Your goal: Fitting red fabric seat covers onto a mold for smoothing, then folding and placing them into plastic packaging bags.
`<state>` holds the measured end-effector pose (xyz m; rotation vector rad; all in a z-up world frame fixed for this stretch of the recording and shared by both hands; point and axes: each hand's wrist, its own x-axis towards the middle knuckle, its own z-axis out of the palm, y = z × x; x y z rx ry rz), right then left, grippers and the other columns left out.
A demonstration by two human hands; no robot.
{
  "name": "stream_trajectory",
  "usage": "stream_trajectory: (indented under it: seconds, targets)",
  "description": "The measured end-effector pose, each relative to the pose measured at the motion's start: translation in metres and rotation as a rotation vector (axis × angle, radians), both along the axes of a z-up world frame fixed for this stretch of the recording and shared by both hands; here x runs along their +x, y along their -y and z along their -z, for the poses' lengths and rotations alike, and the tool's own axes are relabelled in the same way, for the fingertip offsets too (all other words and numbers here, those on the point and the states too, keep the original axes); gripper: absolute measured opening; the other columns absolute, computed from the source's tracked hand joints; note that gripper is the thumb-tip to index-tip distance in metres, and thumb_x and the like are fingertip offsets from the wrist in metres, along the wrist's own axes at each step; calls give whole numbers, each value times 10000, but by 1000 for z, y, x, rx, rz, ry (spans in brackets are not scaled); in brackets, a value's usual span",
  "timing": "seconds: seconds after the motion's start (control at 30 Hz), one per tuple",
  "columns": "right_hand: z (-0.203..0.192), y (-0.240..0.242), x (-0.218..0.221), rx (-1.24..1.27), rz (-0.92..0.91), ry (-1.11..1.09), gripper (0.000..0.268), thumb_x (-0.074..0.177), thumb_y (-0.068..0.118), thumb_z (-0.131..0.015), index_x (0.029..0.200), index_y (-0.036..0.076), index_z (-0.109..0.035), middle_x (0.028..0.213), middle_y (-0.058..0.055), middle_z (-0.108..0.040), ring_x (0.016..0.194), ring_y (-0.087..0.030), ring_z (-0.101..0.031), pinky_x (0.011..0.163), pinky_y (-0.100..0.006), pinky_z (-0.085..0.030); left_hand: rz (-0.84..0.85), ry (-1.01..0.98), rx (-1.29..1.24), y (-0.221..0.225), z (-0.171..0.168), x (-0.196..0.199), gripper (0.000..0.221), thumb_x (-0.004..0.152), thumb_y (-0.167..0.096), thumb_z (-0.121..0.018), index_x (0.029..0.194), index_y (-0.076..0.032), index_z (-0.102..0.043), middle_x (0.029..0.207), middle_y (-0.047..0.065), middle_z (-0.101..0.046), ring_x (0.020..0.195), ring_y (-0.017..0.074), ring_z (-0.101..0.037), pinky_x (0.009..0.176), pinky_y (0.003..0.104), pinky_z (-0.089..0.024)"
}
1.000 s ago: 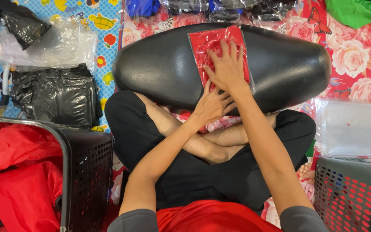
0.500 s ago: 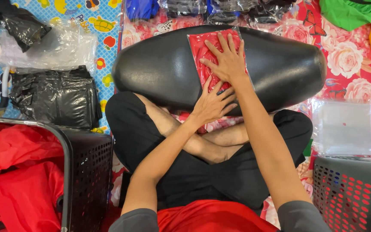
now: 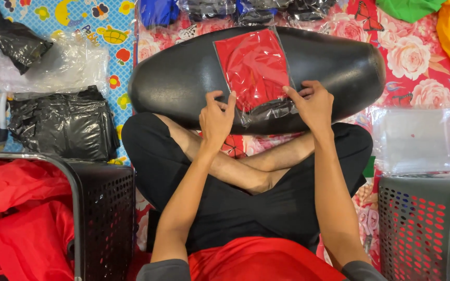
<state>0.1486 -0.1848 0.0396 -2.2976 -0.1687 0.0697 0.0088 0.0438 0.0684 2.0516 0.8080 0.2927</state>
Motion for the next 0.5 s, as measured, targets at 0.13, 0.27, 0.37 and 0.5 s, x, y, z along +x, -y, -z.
stream_trajectory:
  seconds: [0.13,0.27,0.37,0.5]
  targets:
    - [0,-4,-7,-1,72,-40,590,787,609,-924,1050,105,-768,829,-51,-768,761,-204,-761,649,-304,-573,25,-177,-209,8,-3,0,671,865,-716,-612,1085,-93,-723,807,68,-800,719,267,-788,857,425,-565]
    - [8,-16,-15,533,116,-349,555,781,243,-939,1105,-122,-674,878,-209,-705,732,-262,-760,689,-381,-669,109,-226,-397,22,13,4,676,785,-716,-698,1093,-115,-723,819,-2,-805,775,209,-798,900,330,-550]
    - [23,-18,-11,714,156,-413,497,782,178,-931,1075,-121,-662,836,-188,-675,712,-276,-760,707,-419,-670,51,-110,-577,34,34,14,676,772,-596,-794,1128,-34,-678,956,117,-772,909,289,-774,919,375,-584]
    - [22,-26,-23,830,229,-471,343,785,162,-918,951,-48,-704,771,-138,-670,691,-232,-770,733,-396,-678,-148,319,-1074,45,35,13,617,821,-205,-895,1173,79,-476,1041,235,-595,1049,453,-704,970,503,-562]
